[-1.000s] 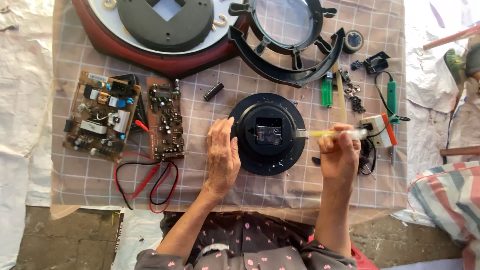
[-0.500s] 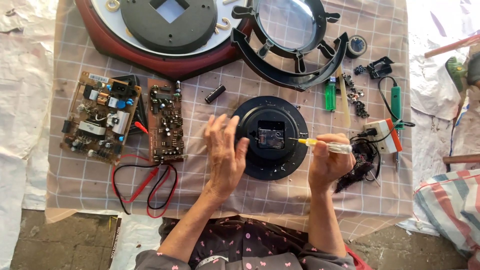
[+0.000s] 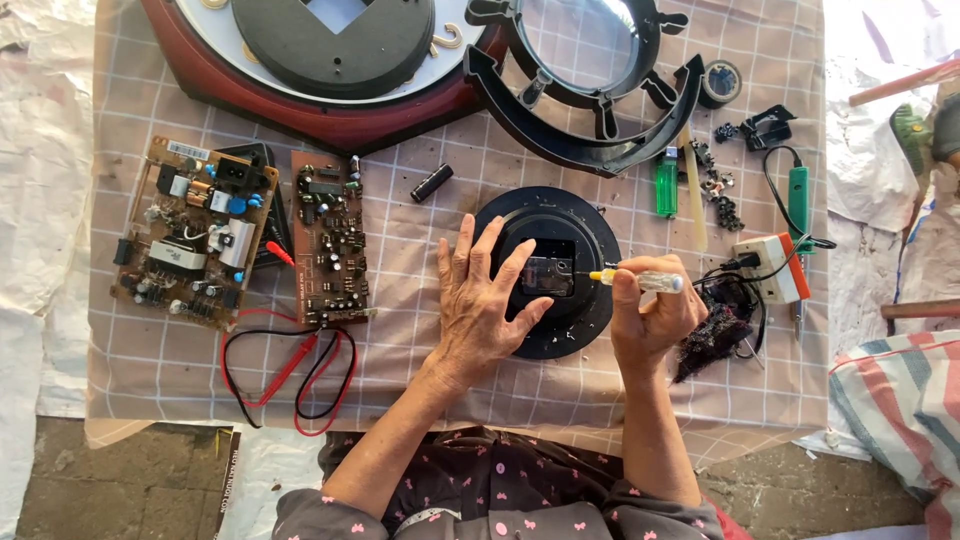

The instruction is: Testing electrical components of a clock mechanism and circuit boards using a digital multimeter.

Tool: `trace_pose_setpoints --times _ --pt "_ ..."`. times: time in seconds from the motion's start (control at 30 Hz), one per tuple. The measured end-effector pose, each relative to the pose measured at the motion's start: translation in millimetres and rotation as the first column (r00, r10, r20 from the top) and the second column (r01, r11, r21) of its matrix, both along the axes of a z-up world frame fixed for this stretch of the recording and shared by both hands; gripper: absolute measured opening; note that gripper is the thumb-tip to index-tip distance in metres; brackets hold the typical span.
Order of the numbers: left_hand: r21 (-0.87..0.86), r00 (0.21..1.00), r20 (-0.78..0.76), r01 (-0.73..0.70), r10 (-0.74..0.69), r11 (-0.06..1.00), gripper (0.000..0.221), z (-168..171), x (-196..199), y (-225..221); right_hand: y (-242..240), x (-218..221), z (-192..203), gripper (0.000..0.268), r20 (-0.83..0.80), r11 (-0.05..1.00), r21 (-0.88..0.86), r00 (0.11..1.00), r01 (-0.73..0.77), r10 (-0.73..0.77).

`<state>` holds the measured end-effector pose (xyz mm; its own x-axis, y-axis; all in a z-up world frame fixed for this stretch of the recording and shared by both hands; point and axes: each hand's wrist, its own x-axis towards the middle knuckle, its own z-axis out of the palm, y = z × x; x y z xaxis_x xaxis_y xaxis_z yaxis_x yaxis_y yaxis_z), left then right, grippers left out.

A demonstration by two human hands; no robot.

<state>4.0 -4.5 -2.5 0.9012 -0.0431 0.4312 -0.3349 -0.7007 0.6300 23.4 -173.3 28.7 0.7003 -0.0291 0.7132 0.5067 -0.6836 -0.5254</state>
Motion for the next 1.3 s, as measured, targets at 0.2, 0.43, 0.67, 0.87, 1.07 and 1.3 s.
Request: trace_pose_setpoints --times 0.2,0.43,0.67,0.87,1.07,1.3 --pt "0.005 1.000 0.017 -0.003 0.003 1.000 0.055 0.0 0.4 0.7 4.2 4.4 -2.5 0.021 0.046 0.995 -0.080 0.997 -0.054 0.058" --pt "-0.006 1.000 0.012 -0.001 0.001 1.000 0.052 3.3 -1.0 1.2 12.0 0.0 7.8 0.019 0.001 0.981 -0.185 0.998 -0.058 0.059" --pt "-0.007 1.000 -0.002 -0.013 0.013 1.000 0.049 0.1 -1.1 -0.5 14.5 0.5 8.5 0.019 -0.019 0.986 -0.167 1.000 -0.006 0.002" --pt "-0.015 0.999 -0.048 -0.009 0.008 1.000 0.046 2.1 -1.0 -1.8 4.4 -6.3 1.1 0.022 -0.167 0.971 0.232 0.986 0.061 -0.022" --pt "-0.026 0.981 -0.191 0.039 -0.043 0.999 0.043 15.7 2.3 1.0 5.0 -5.9 -9.9 0.025 -0.184 0.858 0.497 0.982 0.132 -0.045" --pt "0.112 0.974 -0.174 0.169 -0.148 0.979 0.037 24.2 18.6 -3.8 -5.7 -5.4 -19.8 0.029 -0.247 0.666 0.718 0.969 0.202 -0.028"
